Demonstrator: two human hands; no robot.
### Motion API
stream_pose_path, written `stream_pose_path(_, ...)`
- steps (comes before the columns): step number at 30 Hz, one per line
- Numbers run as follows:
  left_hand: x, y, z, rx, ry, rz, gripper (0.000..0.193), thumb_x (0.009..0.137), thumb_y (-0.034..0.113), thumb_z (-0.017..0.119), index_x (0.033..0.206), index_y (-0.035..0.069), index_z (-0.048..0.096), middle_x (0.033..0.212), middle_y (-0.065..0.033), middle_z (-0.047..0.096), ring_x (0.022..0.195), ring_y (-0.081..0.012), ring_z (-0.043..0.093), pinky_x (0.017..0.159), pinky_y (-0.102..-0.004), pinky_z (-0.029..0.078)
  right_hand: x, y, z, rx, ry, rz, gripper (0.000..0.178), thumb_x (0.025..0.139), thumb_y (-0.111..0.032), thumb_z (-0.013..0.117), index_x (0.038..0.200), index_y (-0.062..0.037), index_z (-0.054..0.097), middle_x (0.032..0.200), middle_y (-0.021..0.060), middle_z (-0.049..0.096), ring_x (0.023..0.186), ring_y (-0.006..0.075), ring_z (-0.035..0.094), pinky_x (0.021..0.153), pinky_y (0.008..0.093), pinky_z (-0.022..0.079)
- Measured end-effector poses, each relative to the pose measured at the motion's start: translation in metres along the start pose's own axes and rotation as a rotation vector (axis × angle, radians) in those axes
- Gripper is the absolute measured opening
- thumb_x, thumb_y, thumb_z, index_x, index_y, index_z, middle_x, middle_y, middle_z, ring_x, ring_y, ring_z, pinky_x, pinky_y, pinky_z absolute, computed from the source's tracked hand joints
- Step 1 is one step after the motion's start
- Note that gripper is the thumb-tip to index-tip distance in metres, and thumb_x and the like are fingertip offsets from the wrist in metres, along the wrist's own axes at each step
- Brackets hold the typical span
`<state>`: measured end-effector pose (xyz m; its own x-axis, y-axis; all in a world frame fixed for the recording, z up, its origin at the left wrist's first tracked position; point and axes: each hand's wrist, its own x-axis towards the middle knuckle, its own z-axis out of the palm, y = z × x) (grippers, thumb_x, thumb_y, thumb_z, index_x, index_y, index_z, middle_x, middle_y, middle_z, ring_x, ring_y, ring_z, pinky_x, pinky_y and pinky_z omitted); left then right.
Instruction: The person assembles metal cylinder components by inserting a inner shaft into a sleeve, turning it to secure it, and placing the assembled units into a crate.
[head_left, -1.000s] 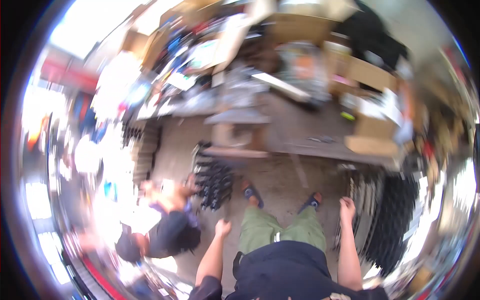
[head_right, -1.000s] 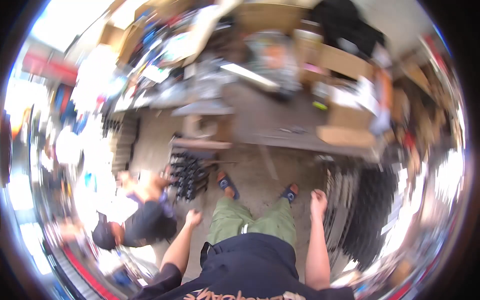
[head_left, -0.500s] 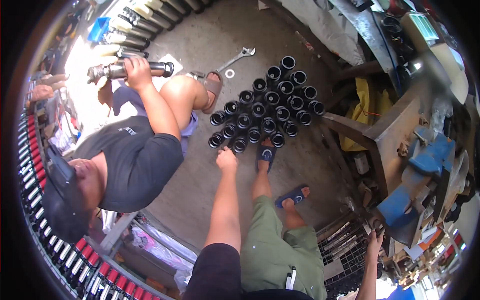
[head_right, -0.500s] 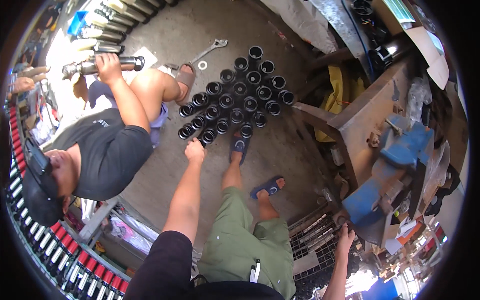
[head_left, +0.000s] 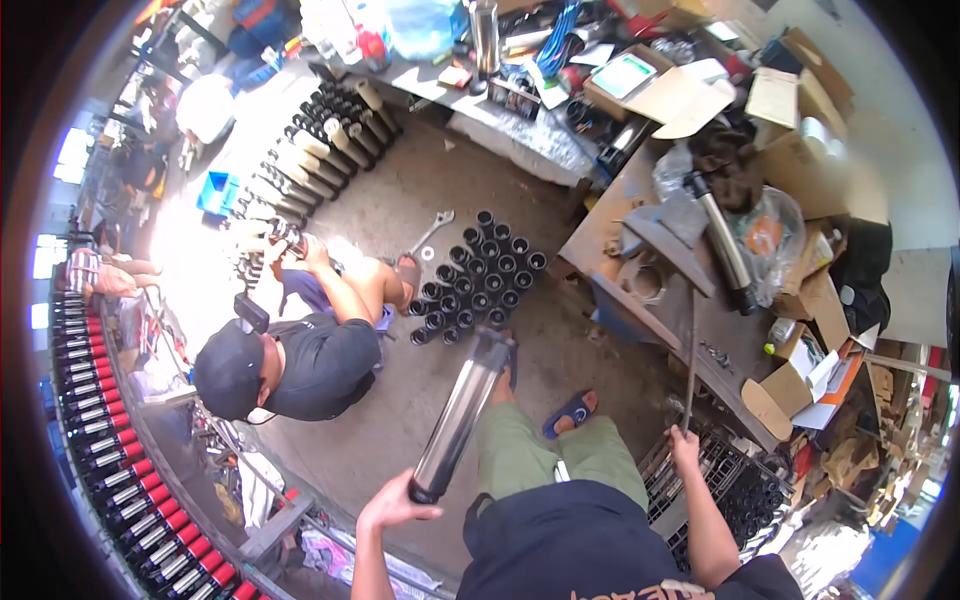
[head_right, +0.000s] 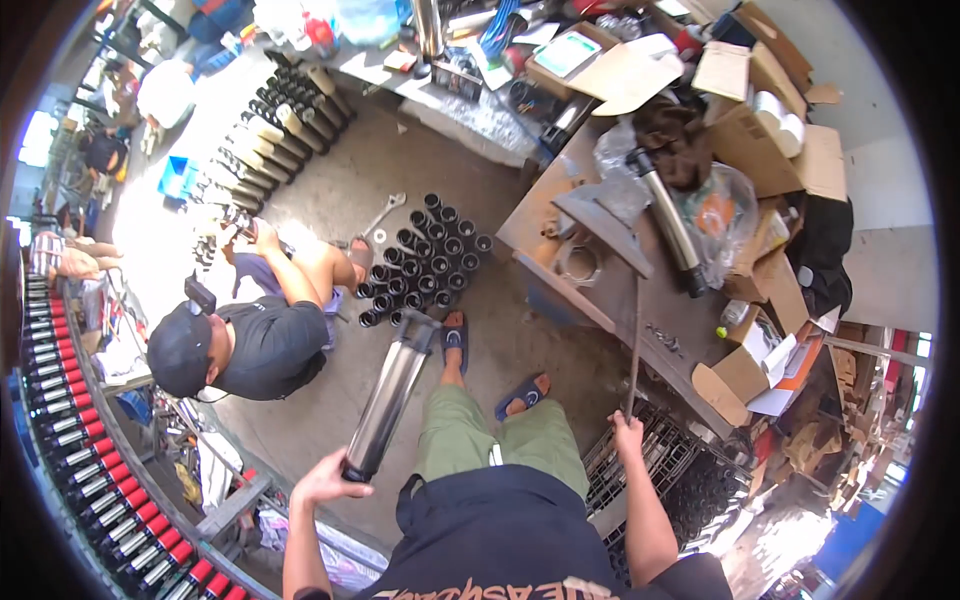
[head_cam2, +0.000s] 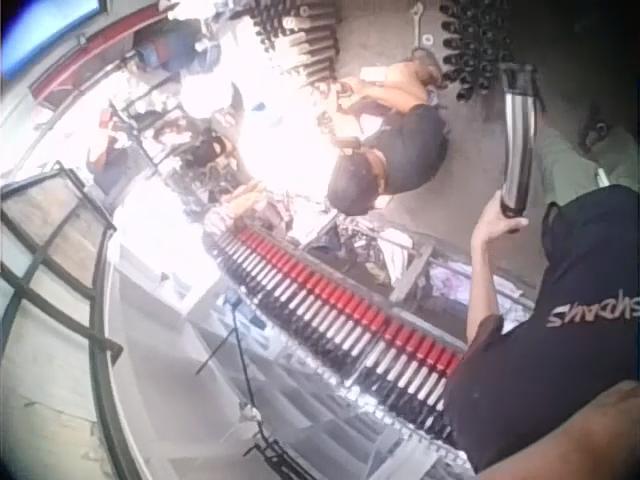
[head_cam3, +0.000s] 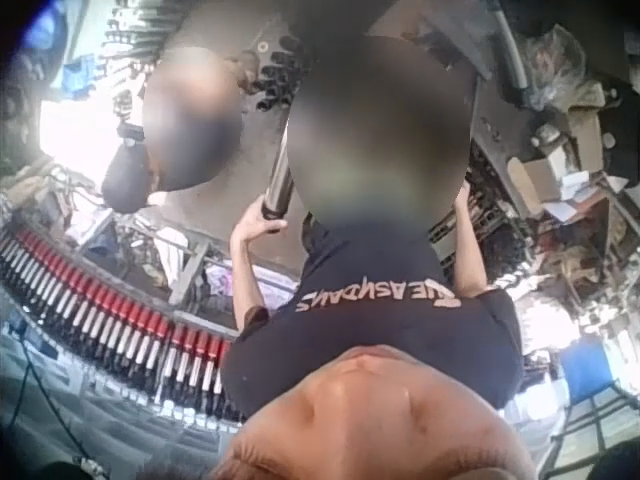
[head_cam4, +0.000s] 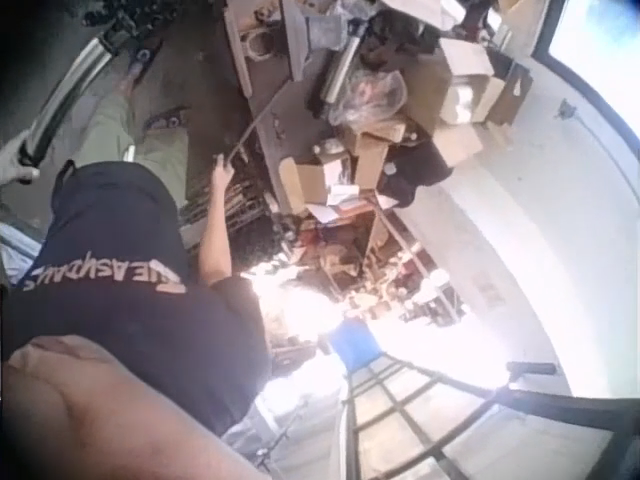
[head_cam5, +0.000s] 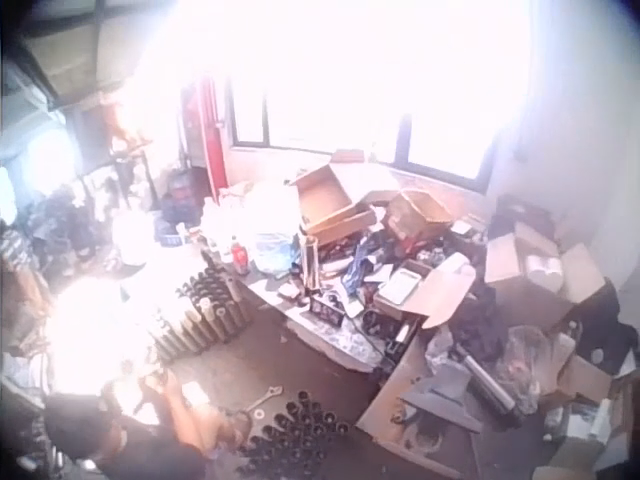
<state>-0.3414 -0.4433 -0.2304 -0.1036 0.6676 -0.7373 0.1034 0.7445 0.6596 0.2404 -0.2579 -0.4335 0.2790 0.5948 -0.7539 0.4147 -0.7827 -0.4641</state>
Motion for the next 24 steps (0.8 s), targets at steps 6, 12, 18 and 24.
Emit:
stream_pose_path(6, 0.062, 0.253, 0.074, -0.35, 0.02, 0.996, 0.051, 0.062, 0.011, 0.087, 0.105, 0.002, 0.06, 0.095, -0.008, 0.066, 0.09, -0.0171, 0.063, 0.084, -0.0354, 0.052, -0.039, 0.006, -0.005, -0.112, 0.306, -0.313, 0.035, 0.091, -0.032, 0.068, 0.072, -0.0026, 0.068, 0.06, 0.002, 0.058, 0.057, 0.0127, 0.053, 0.057, 0.0323, 0.043)
stream_pose_path(12, 0.153, 0.381, 0.133, -0.68, 0.033, 1.202, 0.028, 0.069, 0.008, 0.084, 0.089, 0.003, 0.064, 0.095, -0.0063, 0.069, 0.079, -0.0122, 0.062, 0.076, -0.0299, 0.05, -0.085, 0.027, -0.019, -0.136, 0.383, -0.349, 0.041, 0.09, -0.037, 0.068, 0.071, -0.0008, 0.064, 0.053, 0.0088, 0.054, 0.052, 0.0164, 0.052, 0.054, 0.0387, 0.042)
stream_pose_path(18, 0.245, 0.432, 0.151, -0.657, 0.087, 0.935, 0.023, 0.074, 0.012, 0.087, 0.089, 0.002, 0.073, 0.078, -0.0024, 0.067, 0.066, -0.0137, 0.062, 0.06, -0.0281, 0.047, -0.138, 0.039, -0.021, -0.14, 0.569, -0.396, 0.039, 0.087, -0.038, 0.069, 0.073, -0.0026, 0.064, 0.059, 0.0192, 0.056, 0.058, 0.0401, 0.06, 0.055, 0.0459, 0.045)
stream_pose_path(24, 0.236, 0.47, 0.175, -0.514, 0.111, 0.7, 0.035, 0.068, 0.018, 0.09, 0.091, 0.005, 0.067, 0.082, -0.0019, 0.066, 0.067, -0.013, 0.059, 0.059, -0.0306, 0.048, -0.175, 0.021, -0.02, -0.084, 0.651, -0.428, 0.034, 0.086, -0.034, 0.071, 0.073, -0.0033, 0.065, 0.056, 0.0172, 0.054, 0.053, 0.0361, 0.058, 0.053, 0.0438, 0.043)
